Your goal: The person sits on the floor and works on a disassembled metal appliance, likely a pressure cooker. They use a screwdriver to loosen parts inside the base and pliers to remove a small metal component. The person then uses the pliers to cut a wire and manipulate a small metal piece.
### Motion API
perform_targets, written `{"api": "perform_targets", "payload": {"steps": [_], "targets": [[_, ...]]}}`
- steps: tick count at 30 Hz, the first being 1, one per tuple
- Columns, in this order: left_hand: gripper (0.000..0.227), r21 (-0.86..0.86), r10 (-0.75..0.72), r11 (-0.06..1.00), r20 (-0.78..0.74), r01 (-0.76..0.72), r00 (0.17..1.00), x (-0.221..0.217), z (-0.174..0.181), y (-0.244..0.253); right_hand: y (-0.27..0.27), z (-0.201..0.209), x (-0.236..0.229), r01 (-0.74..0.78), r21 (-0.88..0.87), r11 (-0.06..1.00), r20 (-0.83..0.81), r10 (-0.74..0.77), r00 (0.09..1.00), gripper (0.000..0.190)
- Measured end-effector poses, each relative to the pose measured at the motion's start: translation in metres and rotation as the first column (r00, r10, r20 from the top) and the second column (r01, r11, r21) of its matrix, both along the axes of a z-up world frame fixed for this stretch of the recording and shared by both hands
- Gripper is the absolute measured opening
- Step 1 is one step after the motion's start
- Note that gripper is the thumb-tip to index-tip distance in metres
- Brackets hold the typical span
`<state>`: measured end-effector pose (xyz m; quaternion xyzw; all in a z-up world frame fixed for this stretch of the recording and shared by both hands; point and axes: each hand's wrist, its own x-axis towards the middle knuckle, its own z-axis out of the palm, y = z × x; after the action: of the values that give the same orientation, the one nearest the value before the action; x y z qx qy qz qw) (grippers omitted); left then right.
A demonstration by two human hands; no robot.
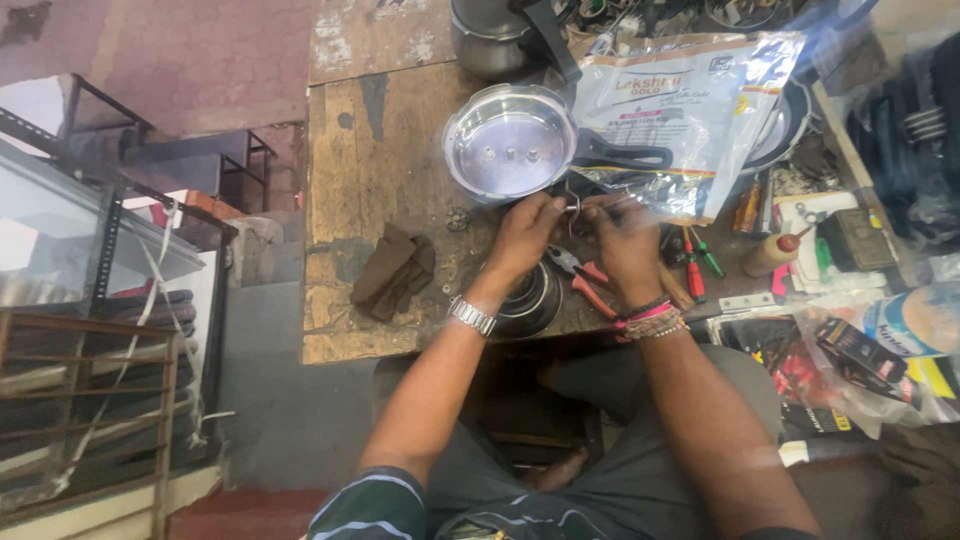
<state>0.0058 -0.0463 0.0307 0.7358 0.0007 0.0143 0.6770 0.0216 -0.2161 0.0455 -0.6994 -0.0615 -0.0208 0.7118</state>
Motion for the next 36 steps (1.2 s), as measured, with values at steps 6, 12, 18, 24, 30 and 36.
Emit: {"api": "perform_targets", "payload": {"steps": [6, 12, 18, 24, 30, 36], "targets": [[0.024, -0.265, -0.068, 0.961, 0.043, 0.077, 0.997, -0.001, 0.007, 0.003, 0.0, 0.004, 0.002, 0.016, -0.049, 0.999, 0.058, -0.013, 0.998, 0.009], [0.037, -0.146, -0.073, 0.988, -0.177, 0.047, 0.982, 0.002, 0.006, 0.004, 0.0, 0.004, -0.001, 0.027, -0.044, 0.999, 0.028, -0.026, 0.999, 0.01], [0.019, -0.303, -0.113, 0.947, -0.011, 0.104, 0.994, -0.001, 0.001, 0.005, 0.003, 0.003, 0.0, -0.007, 0.009, 1.0, 0.009, 0.007, 1.0, 0.01], [0.019, -0.299, -0.124, 0.95, -0.119, 0.083, 0.985, 0.001, 0.007, 0.008, 0.003, 0.002, 0.0, 0.011, -0.019, 1.0, 0.02, -0.011, 1.0, 0.01], [0.021, -0.331, -0.129, 0.938, -0.069, 0.1, 0.989, 0.004, -0.007, 0.011, 0.004, 0.005, -0.001, 0.031, -0.079, 0.996, 0.004, -0.031, 1.0, 0.01], [0.019, -0.367, -0.108, 0.927, -0.046, 0.084, 0.993, 0.002, -0.005, 0.01, 0.004, 0.002, -0.002, 0.014, -0.118, 0.993, 0.015, -0.012, 1.0, 0.012]]}}
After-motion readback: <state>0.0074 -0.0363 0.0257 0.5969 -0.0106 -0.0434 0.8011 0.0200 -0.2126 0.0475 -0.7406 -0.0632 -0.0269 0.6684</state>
